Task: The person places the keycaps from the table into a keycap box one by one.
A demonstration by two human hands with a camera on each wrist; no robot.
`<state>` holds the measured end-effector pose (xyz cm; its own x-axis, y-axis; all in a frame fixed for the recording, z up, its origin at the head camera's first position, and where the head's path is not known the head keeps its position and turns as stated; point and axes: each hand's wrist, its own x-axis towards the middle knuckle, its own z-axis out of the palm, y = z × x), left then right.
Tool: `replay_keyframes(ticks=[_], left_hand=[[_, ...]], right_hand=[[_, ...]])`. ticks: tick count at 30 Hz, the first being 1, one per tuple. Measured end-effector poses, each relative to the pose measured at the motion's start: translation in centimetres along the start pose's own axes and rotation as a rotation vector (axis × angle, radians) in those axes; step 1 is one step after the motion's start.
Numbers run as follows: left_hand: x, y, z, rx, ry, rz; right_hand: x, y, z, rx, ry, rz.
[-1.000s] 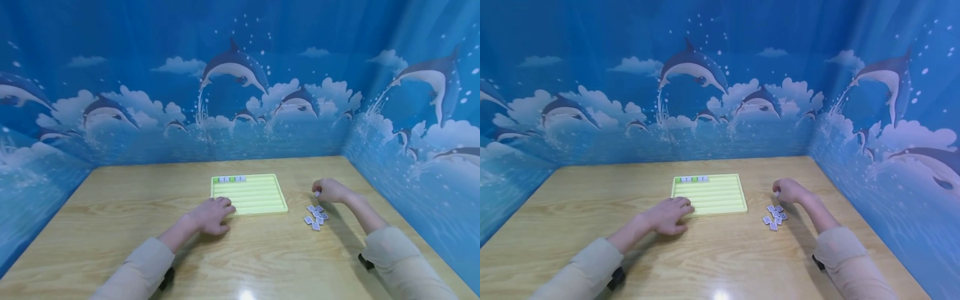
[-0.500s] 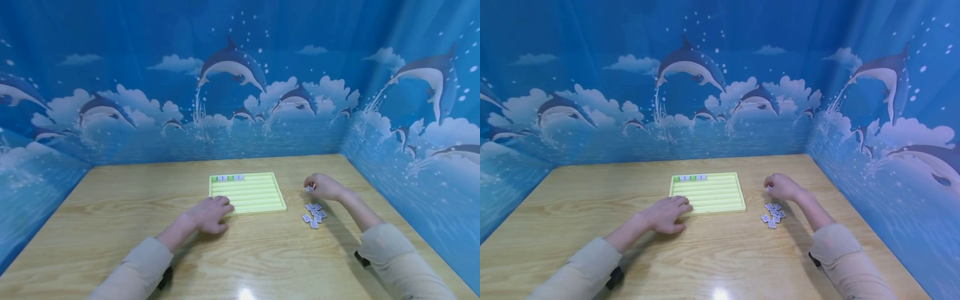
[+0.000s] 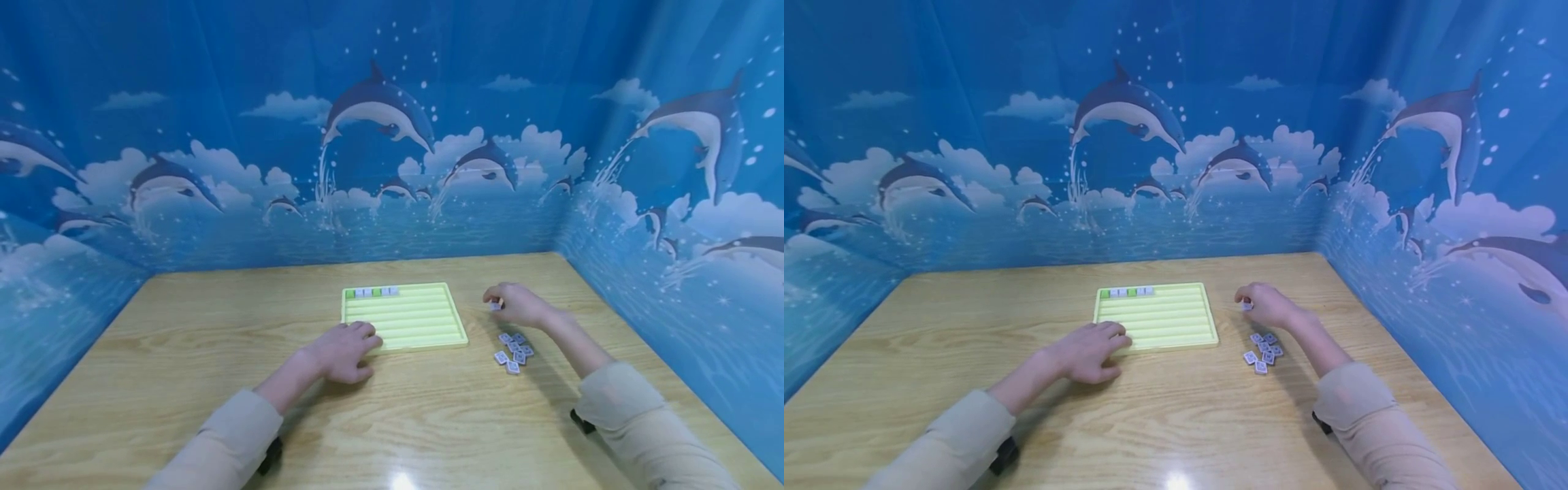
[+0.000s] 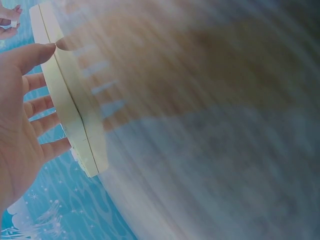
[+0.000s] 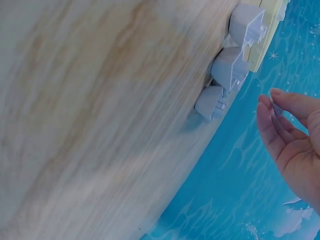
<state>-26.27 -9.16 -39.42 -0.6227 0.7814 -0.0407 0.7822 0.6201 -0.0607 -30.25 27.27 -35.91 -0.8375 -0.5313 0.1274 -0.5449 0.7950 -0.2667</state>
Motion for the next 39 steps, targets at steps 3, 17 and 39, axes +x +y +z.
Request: replay_keyframes(ticks=[3, 17, 39], left_hand=[[0.0, 0.0, 0.1, -0.001, -0.003, -0.001], [-0.1, -0.1, 0.1, 0.006, 0.009, 0.001], [-0.1, 0.0, 0.1, 0.013, 0.014, 0.004]], right_hand=[[0.1, -0.2, 0.1, 0.005, 0.004, -0.022], [1.1, -0.9, 0.7, -0.037, -0.042, -0.057], [4.2, -3.8, 1.9, -0.014, -0.075, -0.087]])
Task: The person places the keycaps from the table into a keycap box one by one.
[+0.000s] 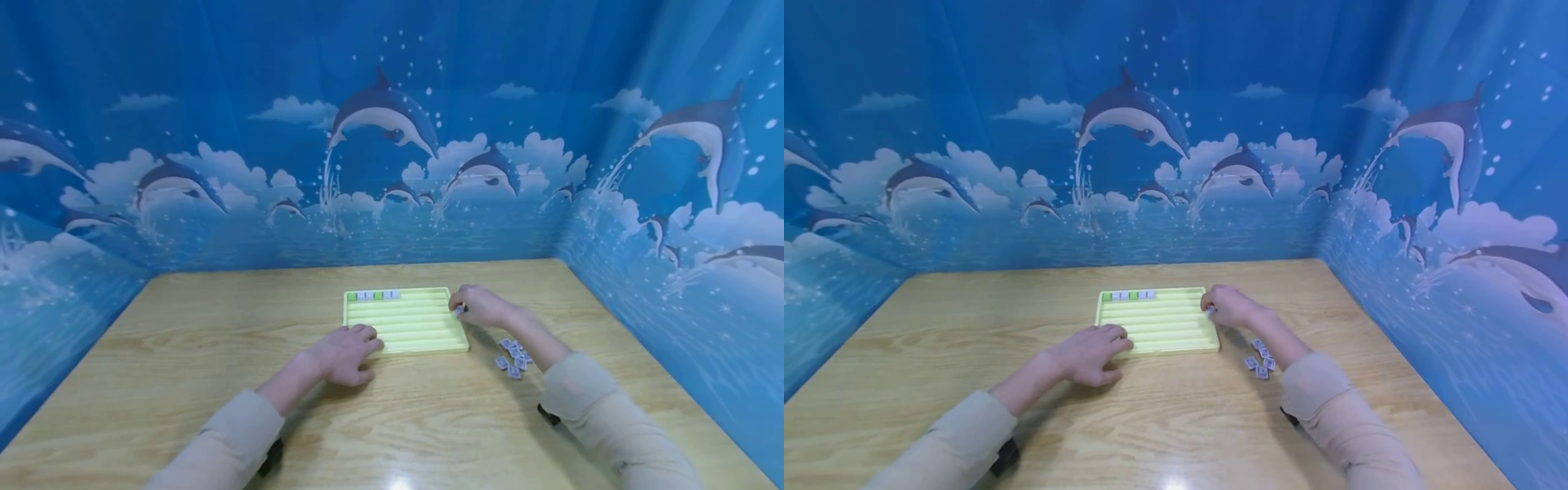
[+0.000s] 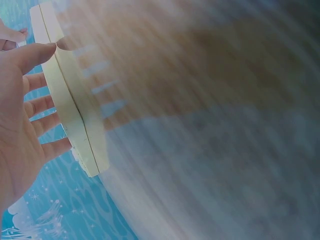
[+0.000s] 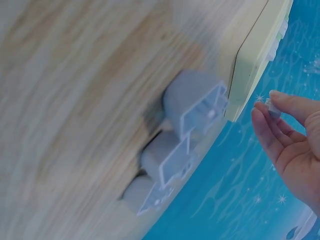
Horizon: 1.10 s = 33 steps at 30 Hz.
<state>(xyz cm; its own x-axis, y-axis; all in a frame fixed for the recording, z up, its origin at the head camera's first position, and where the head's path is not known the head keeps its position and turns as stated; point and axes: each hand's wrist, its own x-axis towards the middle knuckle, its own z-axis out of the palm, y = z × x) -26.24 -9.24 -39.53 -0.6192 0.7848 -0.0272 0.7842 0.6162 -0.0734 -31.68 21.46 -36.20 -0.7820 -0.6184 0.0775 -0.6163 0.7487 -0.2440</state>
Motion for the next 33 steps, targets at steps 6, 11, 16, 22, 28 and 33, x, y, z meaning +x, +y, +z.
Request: replay_keyframes(ticks=[6, 11, 16, 22, 28, 33], left_hand=[[0.0, 0.1, -0.1, -0.003, 0.001, -0.002], [0.0, 0.1, 0.0, -0.002, -0.007, -0.005], [0.0, 0.1, 0.1, -0.005, -0.012, -0.008], [-0.1, 0.1, 0.1, -0.003, -0.009, -0.006], [-0.1, 0.2, 0.0, -0.009, -0.010, -0.013], [-0.1, 0.3, -0.1, -0.003, -0.016, -0.014]], right_hand=[[0.7, -0.3, 0.3, 0.006, -0.024, -0.018], [1.0, -0.6, 0.6, 0.016, -0.045, 0.000], [1.4, -1.0, 0.8, 0.034, -0.042, 0.027], [1.8, -1.3, 1.0, 0.036, -0.021, 0.056], [2.4, -1.5, 0.9, 0.049, -0.017, 0.091], [3.0, -1.6, 1.0, 0.059, -0.003, 0.064]])
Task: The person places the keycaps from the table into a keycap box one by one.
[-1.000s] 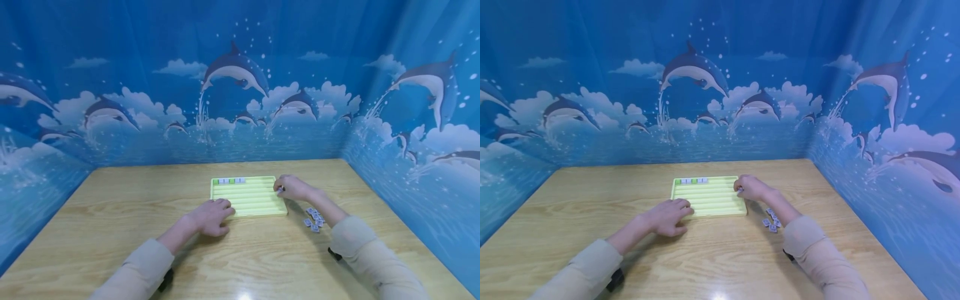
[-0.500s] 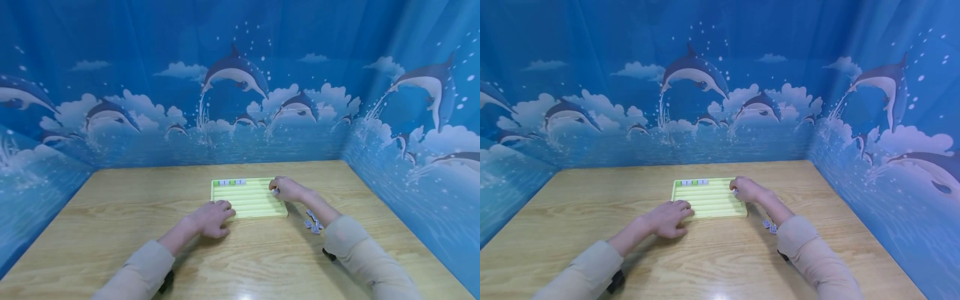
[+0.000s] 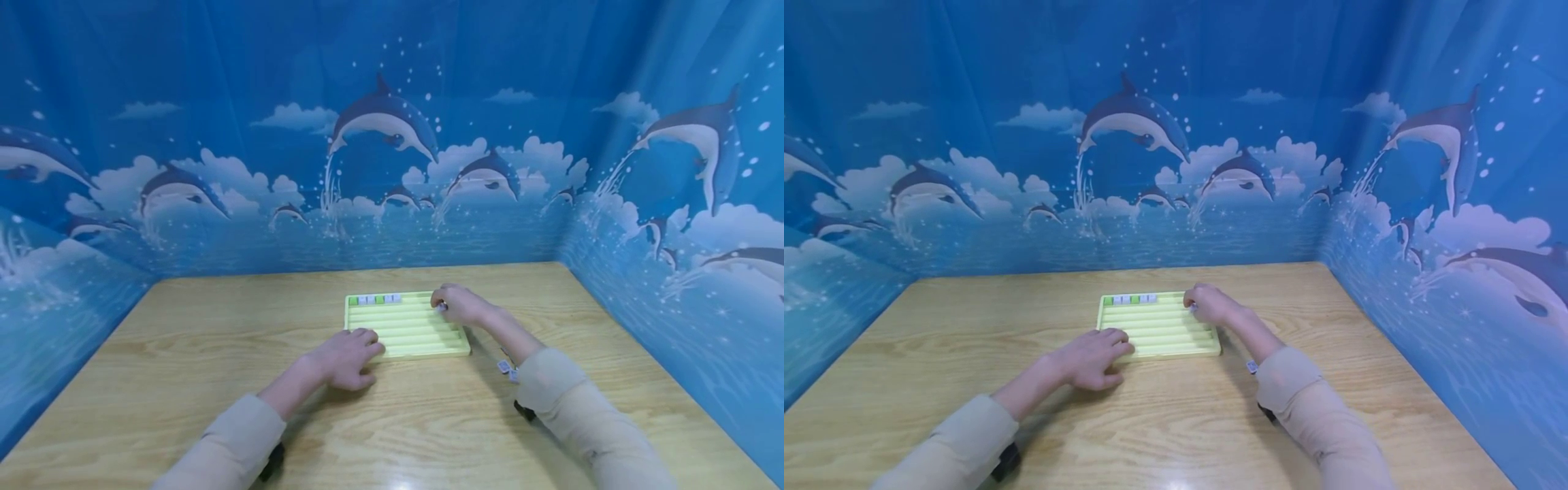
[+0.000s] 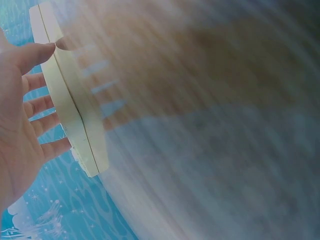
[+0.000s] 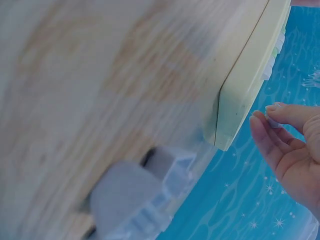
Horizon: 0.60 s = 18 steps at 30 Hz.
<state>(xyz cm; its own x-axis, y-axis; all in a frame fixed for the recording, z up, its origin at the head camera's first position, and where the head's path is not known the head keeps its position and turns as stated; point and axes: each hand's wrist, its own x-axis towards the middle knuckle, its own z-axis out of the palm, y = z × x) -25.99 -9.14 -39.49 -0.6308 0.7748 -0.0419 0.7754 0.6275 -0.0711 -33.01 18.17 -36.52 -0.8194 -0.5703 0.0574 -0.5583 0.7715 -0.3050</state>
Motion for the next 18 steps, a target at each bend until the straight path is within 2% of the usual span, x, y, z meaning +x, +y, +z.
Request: replay_keyframes(ticks=[4, 11, 16, 18], left_hand=[[0.0, 0.0, 0.0, 0.001, -0.001, 0.000], [0.0, 0.0, -0.1, 0.000, 0.010, 0.008], [0.0, 0.0, -0.1, 0.003, 0.017, 0.011], [0.0, 0.0, -0.2, 0.007, 0.018, 0.013]], right_hand=[[0.7, 0.1, 0.3, 0.012, 0.015, -0.042], [2.0, 0.5, 0.8, 0.074, 0.009, -0.064], [2.9, 0.3, 0.8, 0.048, -0.006, -0.048], [2.8, -0.6, 0.6, 0.034, -0.019, -0.002]])
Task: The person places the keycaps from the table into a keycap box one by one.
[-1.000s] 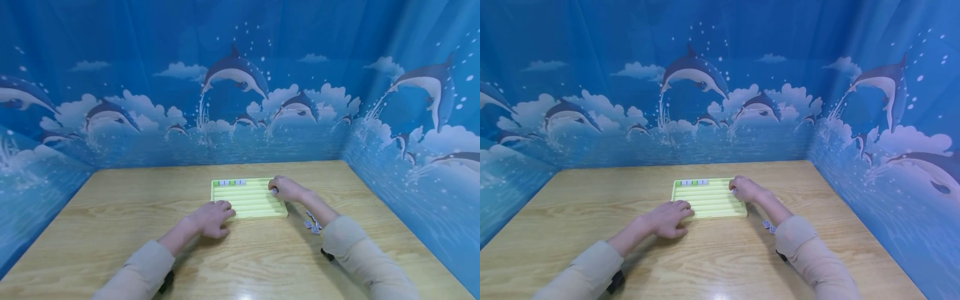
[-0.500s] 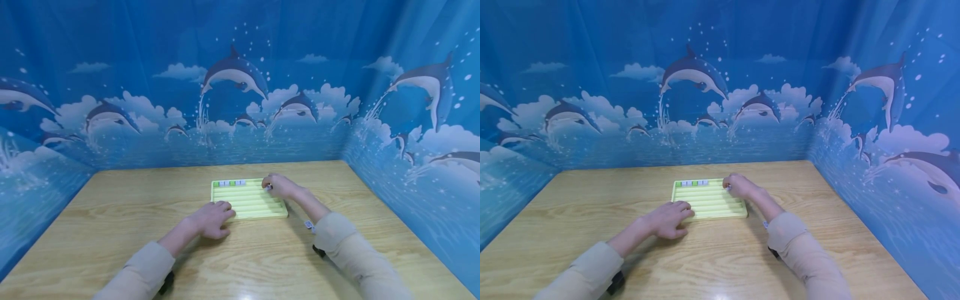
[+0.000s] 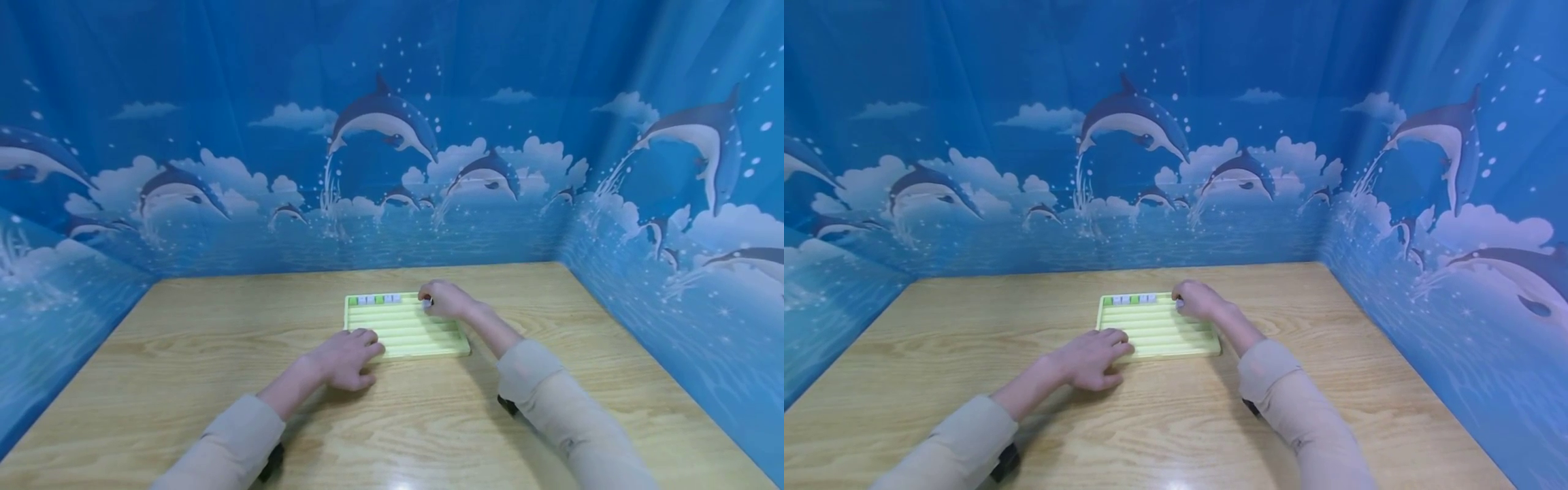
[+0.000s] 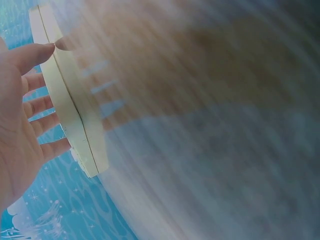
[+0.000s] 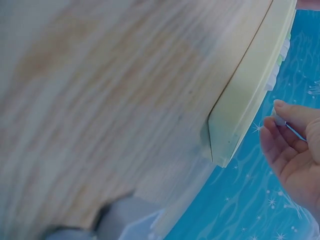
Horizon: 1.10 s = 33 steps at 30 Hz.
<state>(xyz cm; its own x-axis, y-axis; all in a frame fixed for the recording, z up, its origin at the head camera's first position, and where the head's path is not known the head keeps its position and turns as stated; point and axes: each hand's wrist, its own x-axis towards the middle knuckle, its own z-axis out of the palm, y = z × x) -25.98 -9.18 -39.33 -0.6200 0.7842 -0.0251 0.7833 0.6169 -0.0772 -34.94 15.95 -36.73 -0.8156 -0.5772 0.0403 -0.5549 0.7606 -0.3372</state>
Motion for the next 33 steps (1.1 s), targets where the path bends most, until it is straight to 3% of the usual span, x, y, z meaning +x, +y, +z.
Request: replay_keyframes(ticks=[4, 14, 19, 33], left_hand=[[0.0, 0.0, 0.0, 0.004, 0.004, 0.001], [0.1, 0.0, 0.1, 0.005, -0.008, -0.009], [0.1, 0.0, 0.1, 0.016, -0.011, -0.006], [-0.1, 0.0, 0.1, 0.019, 0.003, 0.004]], right_hand=[[0.3, -0.3, 0.1, -0.008, 0.018, 0.042], [1.5, -0.6, 0.4, -0.014, 0.036, -0.004], [2.2, -0.5, 0.5, 0.026, 0.039, 0.035], [3.7, -0.1, 1.1, -0.003, 0.026, 0.061]])
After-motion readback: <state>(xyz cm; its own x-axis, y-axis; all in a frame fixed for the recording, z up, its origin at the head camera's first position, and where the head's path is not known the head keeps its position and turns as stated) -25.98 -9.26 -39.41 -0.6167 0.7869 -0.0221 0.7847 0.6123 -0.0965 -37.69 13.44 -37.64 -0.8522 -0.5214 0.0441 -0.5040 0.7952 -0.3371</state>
